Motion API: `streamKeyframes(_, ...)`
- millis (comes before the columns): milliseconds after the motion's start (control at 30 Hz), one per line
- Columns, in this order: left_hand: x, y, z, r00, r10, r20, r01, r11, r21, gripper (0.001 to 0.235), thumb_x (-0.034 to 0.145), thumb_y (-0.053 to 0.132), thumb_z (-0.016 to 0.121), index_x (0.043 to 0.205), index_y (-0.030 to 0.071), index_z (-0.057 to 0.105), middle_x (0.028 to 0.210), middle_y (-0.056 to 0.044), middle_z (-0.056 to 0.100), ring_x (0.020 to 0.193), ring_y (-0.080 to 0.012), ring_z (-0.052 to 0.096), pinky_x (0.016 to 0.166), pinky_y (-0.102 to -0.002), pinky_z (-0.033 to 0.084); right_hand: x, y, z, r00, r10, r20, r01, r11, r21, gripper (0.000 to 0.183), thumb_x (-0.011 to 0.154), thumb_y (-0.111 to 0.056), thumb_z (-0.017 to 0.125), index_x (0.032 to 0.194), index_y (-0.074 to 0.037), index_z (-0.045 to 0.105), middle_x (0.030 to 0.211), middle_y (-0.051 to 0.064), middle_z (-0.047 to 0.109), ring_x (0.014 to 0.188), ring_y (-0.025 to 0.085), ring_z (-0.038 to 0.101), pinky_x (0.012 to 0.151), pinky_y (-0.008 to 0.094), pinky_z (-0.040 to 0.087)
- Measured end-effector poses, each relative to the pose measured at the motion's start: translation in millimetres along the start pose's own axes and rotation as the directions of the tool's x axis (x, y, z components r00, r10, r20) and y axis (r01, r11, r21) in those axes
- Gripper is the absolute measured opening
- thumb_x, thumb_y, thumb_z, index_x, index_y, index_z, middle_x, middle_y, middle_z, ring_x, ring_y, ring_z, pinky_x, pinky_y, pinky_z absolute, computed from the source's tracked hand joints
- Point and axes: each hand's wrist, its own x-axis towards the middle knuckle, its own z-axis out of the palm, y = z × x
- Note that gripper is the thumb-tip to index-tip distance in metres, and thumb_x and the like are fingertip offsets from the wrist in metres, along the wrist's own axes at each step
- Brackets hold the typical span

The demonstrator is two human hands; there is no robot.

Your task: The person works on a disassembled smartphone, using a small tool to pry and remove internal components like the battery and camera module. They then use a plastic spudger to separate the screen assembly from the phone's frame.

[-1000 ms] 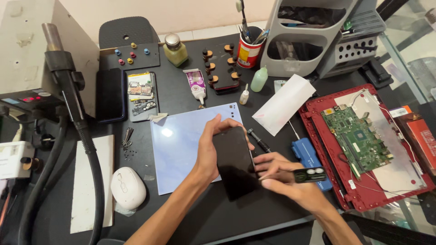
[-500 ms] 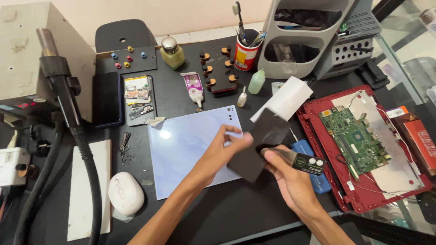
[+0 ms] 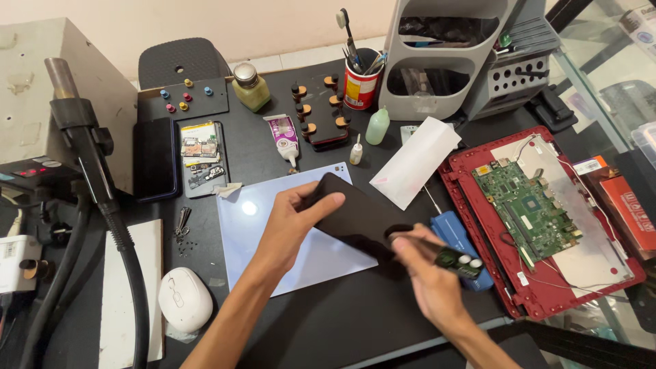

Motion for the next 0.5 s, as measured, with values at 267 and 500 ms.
streamKeyframes(267, -4.9, -2.9, 2.8, 0.999, -0.034, 0.034, 0.045, 0.922, -0.385, 0.034, 0.095, 0.037, 0.058, 0.099, 0.004, 0.066, 0.093, -0.013, 0.075, 0.093, -0.0207, 0.073, 0.086, -0.036, 0.058, -33.9, -8.2, 31.8, 0.962, 0.131, 0.24, -0.049, 0.947, -0.318, 0.008, 0.089, -0.001, 0.072, 0.092, 0.006, 0.073, 0.089, 0.004, 0.059, 0.089, 0.015, 0.073, 0.085, 0.029, 0.056)
streamKeyframes(500, -7.3, -10.4, 12.8, 0.989, -0.062, 0.135, 0.126, 0.83, -0.543, 0.083, 0.105, 0.066, 0.029, 0.106, -0.008, 0.066, 0.091, -0.02, 0.072, 0.086, -0.0281, 0.073, 0.081, -0.04, 0.058, -40.7, -12.5, 36.2, 0.915, 0.092, 0.394, 0.076, 0.918, -0.39, 0.006, 0.089, 0.002, 0.074, 0.094, 0.006, 0.075, 0.091, 0.007, 0.062, 0.082, 0.012, 0.065, 0.077, 0.027, 0.053)
